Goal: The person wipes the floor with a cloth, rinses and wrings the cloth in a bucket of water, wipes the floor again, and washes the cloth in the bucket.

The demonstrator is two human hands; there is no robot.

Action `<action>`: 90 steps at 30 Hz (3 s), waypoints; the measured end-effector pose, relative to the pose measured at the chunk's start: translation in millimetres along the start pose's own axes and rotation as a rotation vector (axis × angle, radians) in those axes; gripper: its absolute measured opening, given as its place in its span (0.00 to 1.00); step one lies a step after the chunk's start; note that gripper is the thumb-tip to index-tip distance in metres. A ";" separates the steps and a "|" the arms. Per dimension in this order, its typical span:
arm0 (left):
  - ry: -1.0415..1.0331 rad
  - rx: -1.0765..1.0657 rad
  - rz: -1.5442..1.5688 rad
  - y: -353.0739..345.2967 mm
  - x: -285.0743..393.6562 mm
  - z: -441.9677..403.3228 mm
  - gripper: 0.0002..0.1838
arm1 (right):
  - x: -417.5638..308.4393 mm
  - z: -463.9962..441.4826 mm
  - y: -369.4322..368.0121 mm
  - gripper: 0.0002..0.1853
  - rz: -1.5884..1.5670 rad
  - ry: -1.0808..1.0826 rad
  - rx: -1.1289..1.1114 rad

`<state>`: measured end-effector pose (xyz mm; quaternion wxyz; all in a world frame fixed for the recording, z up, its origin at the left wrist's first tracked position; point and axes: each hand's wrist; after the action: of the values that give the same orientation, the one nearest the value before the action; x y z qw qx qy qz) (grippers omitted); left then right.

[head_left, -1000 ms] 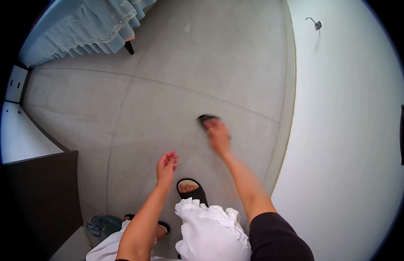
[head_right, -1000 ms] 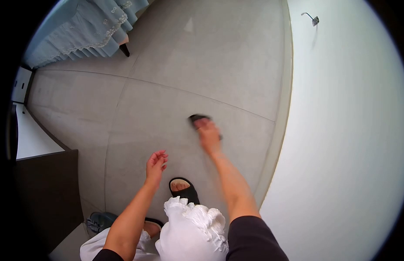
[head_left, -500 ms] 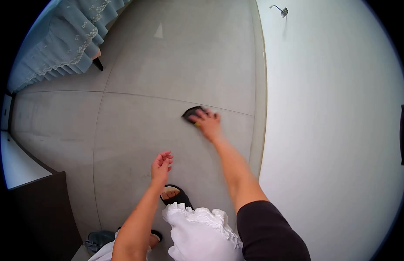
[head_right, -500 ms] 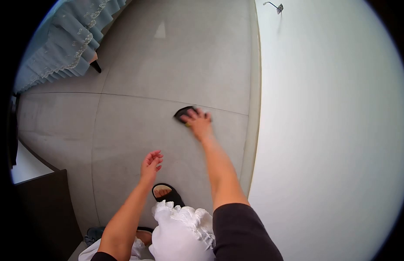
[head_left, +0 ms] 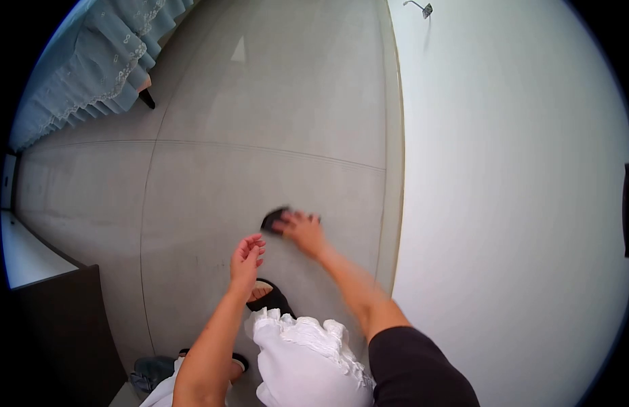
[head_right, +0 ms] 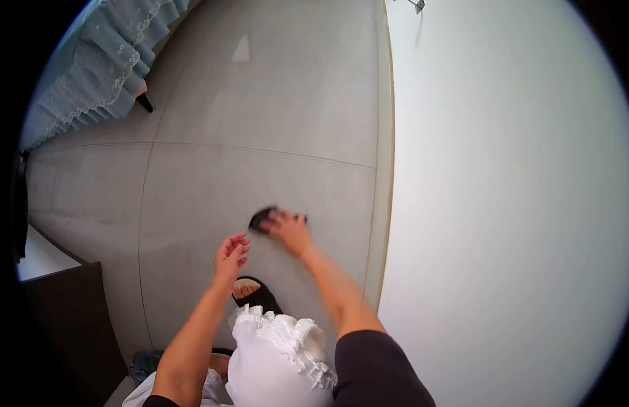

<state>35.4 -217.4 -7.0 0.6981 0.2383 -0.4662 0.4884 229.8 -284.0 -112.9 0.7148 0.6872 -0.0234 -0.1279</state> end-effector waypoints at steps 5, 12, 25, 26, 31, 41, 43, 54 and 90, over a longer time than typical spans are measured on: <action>0.034 0.004 -0.004 0.1 -26.4 13.2 0.12 | 46.8 -8.9 46.4 0.25 -0.213 -0.405 -0.013; 0.028 -0.021 0.001 -13.4 -12.2 13.9 0.13 | 90.5 60.6 1.8 0.26 -0.421 -0.842 0.322; -0.007 0.057 -0.025 35.6 4.7 12.8 0.12 | -90.2 -33.8 3.4 0.25 -0.373 -0.016 -0.109; -0.008 0.054 -0.023 35.8 4.8 14.8 0.12 | -90.2 -22.2 10.9 0.24 -0.402 0.011 -0.142; -0.001 0.054 -0.008 24.4 7.5 23.9 0.12 | 29.4 27.6 13.4 0.22 -0.434 -0.489 0.182; -0.060 0.057 -0.028 44.3 -6.3 49.4 0.13 | -110.8 18.5 -4.4 0.21 -0.504 -0.345 -0.090; -0.084 0.080 -0.044 47.5 -0.1 55.8 0.12 | -113.6 15.0 -10.1 0.23 -0.558 -0.187 -0.143; -0.122 0.004 0.080 42.4 -32.7 83.7 0.13 | -13.0 136.2 -18.4 0.28 -0.338 -0.789 0.129; 0.023 -0.166 -0.137 6.5 -86.4 68.2 0.13 | -81.1 104.2 -30.5 0.27 -0.837 -0.490 0.043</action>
<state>-6.6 -308.3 -53.3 0.7525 0.2053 -0.4797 0.4018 125.0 -369.0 -125.8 0.5610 0.6018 0.0848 -0.5621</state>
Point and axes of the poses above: each hand's wrist, its own z-axis away from the middle knuckle, its own y-axis out of the back of the hand, x = y × z, and after that the axes turned 15 degrees about -y, right-handed
